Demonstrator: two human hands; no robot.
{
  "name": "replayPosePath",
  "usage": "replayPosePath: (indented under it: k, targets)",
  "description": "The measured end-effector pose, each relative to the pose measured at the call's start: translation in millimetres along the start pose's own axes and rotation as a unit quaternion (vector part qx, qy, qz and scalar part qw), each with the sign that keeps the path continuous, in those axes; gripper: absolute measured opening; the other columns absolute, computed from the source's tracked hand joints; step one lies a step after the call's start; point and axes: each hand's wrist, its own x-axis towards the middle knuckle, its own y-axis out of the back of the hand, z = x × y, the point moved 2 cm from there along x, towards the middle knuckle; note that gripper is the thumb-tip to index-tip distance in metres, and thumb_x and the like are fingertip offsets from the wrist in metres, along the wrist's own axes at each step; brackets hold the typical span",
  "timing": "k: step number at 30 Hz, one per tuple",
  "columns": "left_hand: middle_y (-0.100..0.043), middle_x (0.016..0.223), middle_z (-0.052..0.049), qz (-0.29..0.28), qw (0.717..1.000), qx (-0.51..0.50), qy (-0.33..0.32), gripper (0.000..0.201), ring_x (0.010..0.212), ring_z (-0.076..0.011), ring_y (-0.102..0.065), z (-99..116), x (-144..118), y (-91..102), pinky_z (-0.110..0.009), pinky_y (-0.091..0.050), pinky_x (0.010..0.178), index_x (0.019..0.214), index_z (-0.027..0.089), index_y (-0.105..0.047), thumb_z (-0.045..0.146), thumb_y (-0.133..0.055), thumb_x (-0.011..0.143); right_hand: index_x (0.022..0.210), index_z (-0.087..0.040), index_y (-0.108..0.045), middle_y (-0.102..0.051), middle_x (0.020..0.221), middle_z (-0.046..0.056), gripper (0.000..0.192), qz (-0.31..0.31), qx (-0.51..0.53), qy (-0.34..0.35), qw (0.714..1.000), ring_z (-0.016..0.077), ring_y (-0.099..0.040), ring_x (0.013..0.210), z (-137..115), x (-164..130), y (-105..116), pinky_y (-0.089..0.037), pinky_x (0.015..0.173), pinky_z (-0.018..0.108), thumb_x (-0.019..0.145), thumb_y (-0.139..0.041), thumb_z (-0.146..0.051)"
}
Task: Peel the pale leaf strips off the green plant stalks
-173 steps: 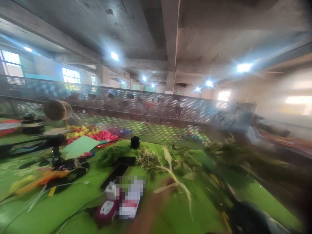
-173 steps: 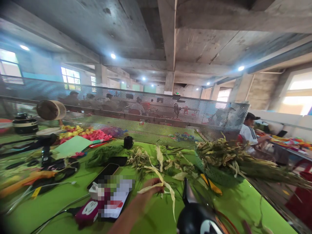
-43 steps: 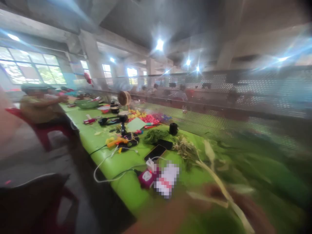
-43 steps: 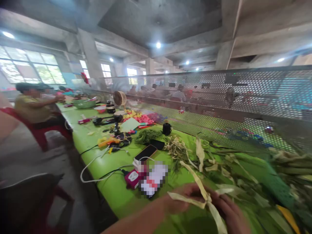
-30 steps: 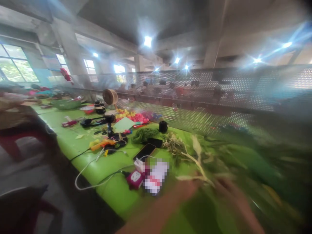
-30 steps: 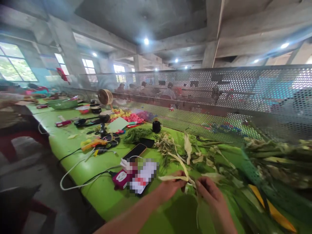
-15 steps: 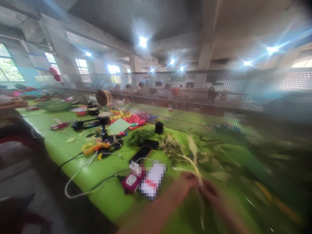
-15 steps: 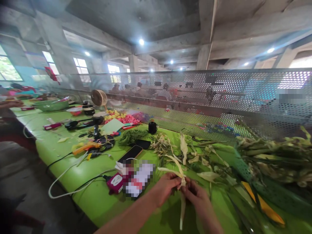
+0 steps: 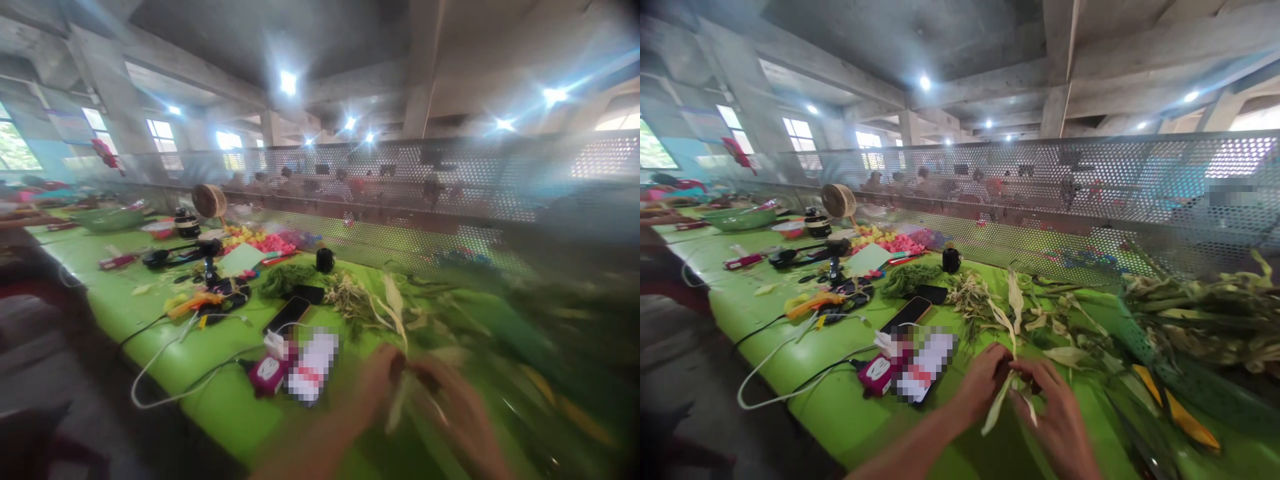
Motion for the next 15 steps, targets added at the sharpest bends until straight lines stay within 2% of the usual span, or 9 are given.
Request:
replayPosePath:
  k: [3, 7, 11, 15]
  targets:
    - [-0.057, 0.089, -0.004, 0.019, 0.999, 0.043, -0.004, 0.014, 0.084, -0.0187, -0.05, -1, 0, 1.0, -0.032, -0.037, 0.079, 0.086, 0.019, -0.06, 0.03, -0.05, 0.087, 0.111, -0.026, -0.064, -0.071, 0.094, 0.004, 0.033, 0.002, -0.008, -0.016, 1.0, 0.0205, -0.067, 0.076, 4, -1, -4, -0.054, 0.069, 0.031, 0.08, -0.06, -0.035]
    - [-0.057, 0.083, -0.001, 0.01, 0.999, -0.021, 0.035, 0.017, 0.079, -0.0165, -0.049, -3, 1, -1.6, -0.029, -0.038, 0.075, 0.091, 0.018, -0.058, 0.034, -0.056, 0.084, 0.113, -0.026, -0.059, -0.071, 0.088, 0.001, 0.034, -0.018, 0.009, -0.041, 0.999, 0.0187, -0.065, 0.071, -2, -1, -4, -0.052, 0.066, 0.029, 0.08, -0.059, -0.034]
    - [-0.055, 0.08, 0.0, 0.016, 0.998, -0.048, 0.047, 0.019, 0.077, -0.0151, -0.047, -6, 5, -2.9, -0.027, -0.038, 0.07, 0.091, 0.017, -0.056, 0.033, -0.06, 0.081, 0.104, -0.025, -0.064, -0.071, 0.084, 0.001, 0.03, -0.032, 0.038, -0.048, 0.998, 0.0189, -0.064, 0.068, -11, -2, 0, -0.052, 0.066, 0.028, 0.076, -0.063, -0.037]
    - [-0.056, 0.088, -0.003, 0.04, 0.998, -0.049, 0.031, 0.019, 0.079, -0.0156, -0.049, -9, 6, -1.7, -0.028, -0.038, 0.072, 0.094, 0.016, -0.056, 0.027, -0.057, 0.08, 0.101, -0.026, -0.068, -0.073, 0.097, 0.004, 0.03, -0.049, 0.106, -0.031, 0.993, 0.0235, -0.067, 0.079, -10, -6, -3, -0.052, 0.07, 0.03, 0.074, -0.062, -0.039]
